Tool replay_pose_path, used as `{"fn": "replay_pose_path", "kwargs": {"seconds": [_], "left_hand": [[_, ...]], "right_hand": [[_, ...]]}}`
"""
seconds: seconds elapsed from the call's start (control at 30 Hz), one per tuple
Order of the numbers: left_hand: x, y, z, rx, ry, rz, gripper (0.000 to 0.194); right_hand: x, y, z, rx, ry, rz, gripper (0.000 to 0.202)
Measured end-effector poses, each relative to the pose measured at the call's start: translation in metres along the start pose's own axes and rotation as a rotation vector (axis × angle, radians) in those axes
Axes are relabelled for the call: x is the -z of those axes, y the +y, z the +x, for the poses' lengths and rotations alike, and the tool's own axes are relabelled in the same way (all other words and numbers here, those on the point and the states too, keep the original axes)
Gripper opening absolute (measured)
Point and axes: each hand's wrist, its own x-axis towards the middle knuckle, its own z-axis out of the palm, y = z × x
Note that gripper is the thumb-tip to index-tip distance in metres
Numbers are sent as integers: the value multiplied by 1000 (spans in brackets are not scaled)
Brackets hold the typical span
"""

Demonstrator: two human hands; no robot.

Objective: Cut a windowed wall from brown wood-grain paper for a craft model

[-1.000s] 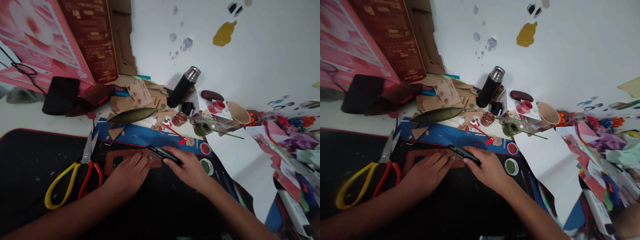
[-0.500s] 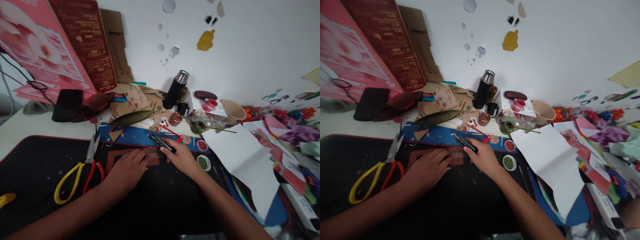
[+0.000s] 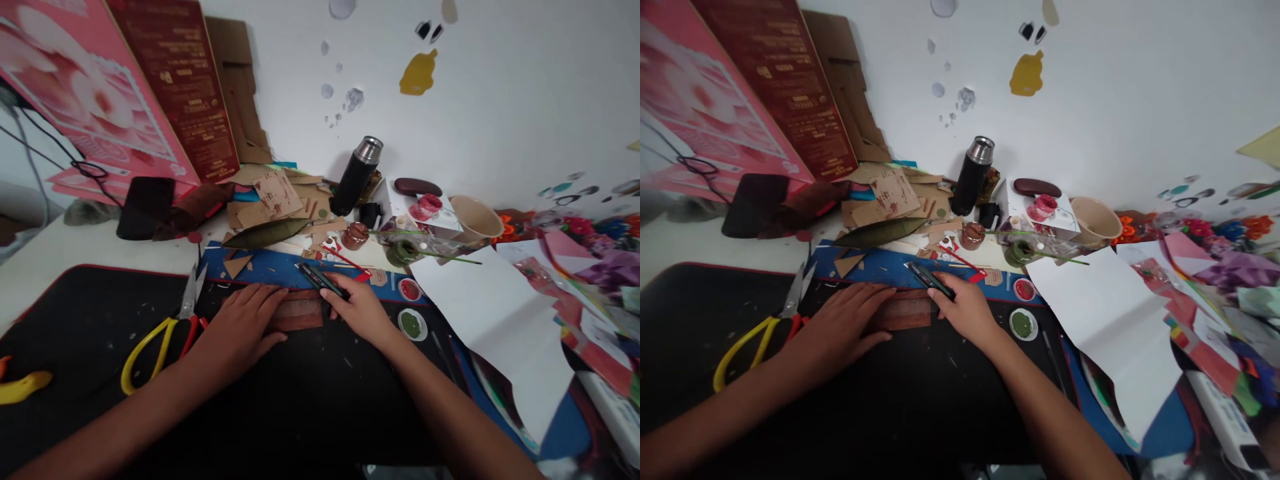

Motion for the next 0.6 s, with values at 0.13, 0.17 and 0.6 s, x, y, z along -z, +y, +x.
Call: {"fn": "replay_pose_path", "kwargs": {"seconds": [0.13, 0.17, 0.6], "left_hand": [[0, -9, -2, -26, -23, -49, 57], [0, -12, -1, -39, -29, -62, 57], [-1, -40, -6, -117, -32, -140, 58]], "right_hand": [[-3, 3, -2, 1, 7, 18, 40], [-3, 3, -2, 7, 11, 2, 39], [-17, 4, -14, 80, 140, -133, 38]]}}
